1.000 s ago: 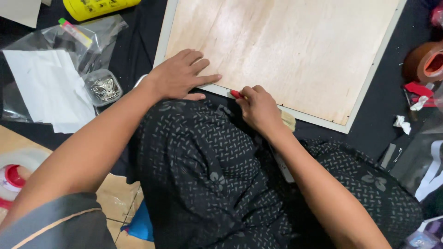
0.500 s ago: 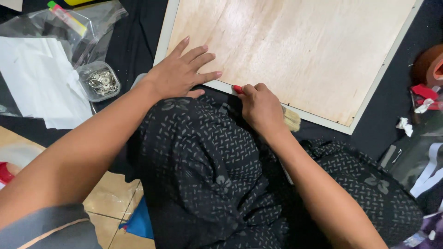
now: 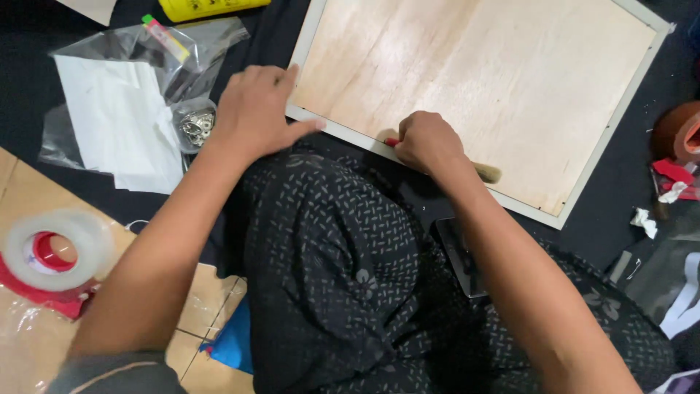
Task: Assembling a picture frame by inserting a wooden backing and sealing it with tape.
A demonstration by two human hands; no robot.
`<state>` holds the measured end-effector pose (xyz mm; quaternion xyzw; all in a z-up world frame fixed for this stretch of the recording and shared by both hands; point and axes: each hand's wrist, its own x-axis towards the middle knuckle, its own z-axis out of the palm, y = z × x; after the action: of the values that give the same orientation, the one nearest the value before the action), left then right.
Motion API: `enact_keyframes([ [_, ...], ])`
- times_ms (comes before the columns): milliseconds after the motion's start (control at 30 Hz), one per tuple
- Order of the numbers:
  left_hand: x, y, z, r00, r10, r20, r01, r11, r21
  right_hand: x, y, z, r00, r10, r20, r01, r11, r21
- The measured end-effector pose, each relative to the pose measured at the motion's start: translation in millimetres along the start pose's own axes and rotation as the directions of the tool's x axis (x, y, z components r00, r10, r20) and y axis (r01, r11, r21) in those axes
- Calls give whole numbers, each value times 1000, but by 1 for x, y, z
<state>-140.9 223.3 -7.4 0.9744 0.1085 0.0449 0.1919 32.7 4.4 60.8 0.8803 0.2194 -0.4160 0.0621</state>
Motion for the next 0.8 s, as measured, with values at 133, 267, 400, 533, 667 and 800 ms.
enact_keyframes([
  [133,28,29,-53,881,-396,-259,267,868,-420,4,9,8,999,-47,-15,46,997,-60],
  [267,66,63,-72,640,-715,-283,357,602,-714,0,2,4,995,-84,-44,76,983,-165],
  [400,90,57,-49,641,-737,-215,486,606,-629,-16,-28,9,942,-237,-236,259,963,67],
  [533,70,10,-3,667,-738,103,703,578,-414,-17,-59,20,938,-278,-205,314,935,168],
  [667,65,-17,25,607,-703,371,794,548,-262,1,-79,35,905,-329,-269,369,922,115],
  [800,75,-25,57,572,-626,530,787,600,-142,6,-91,44,880,-354,-318,381,924,25],
])
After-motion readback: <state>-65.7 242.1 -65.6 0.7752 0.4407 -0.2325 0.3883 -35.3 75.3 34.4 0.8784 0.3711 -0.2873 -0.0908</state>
